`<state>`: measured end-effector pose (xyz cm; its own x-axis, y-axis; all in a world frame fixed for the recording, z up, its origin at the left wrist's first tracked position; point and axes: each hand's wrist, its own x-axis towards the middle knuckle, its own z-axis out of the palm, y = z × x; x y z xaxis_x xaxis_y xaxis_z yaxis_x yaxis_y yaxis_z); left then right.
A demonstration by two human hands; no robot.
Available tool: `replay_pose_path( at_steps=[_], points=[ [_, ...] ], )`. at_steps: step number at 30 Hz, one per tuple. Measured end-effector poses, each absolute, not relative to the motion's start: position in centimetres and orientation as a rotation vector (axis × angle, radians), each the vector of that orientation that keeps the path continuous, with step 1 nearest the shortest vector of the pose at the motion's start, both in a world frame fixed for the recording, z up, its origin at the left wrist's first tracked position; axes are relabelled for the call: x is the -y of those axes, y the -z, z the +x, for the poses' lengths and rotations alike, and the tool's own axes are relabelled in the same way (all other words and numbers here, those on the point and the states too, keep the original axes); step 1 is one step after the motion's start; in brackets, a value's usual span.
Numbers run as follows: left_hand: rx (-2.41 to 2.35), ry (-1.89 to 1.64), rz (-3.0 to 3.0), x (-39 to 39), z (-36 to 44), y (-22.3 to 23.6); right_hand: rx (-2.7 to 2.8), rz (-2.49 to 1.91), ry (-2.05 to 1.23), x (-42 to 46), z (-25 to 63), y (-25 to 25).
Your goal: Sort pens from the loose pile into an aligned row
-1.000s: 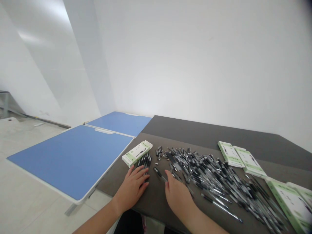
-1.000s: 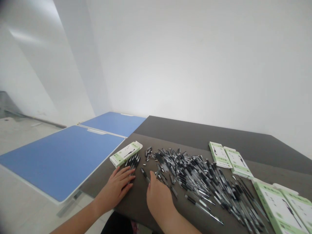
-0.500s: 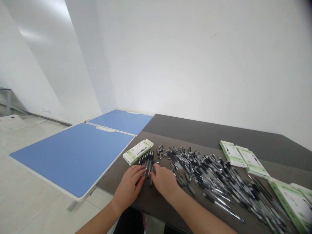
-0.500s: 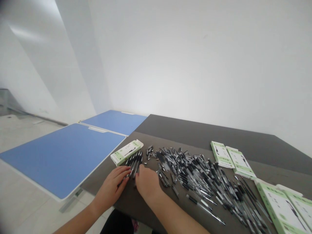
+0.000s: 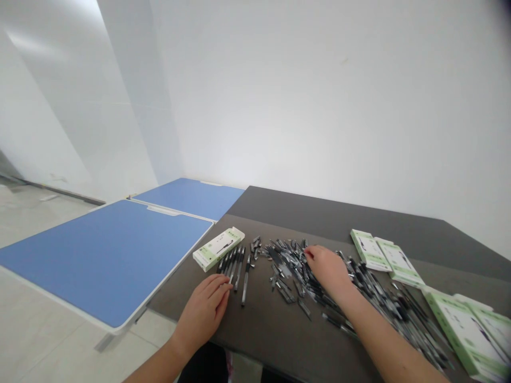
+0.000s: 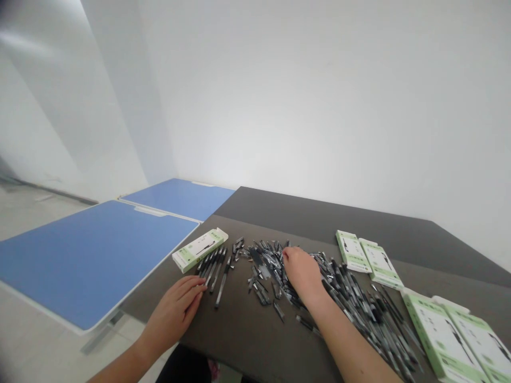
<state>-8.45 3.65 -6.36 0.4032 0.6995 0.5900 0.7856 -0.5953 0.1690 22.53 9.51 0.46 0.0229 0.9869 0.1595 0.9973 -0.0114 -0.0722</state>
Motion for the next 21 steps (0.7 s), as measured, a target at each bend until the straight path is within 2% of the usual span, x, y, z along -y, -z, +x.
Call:
replay_pose_path(
  at_steps=[21],
  points=[
    [1.310,0.908,-2.506,-3.1,-8.4,6.1,2.286,-2.072,0.145,-11.9,17.6,2.5]
  ],
)
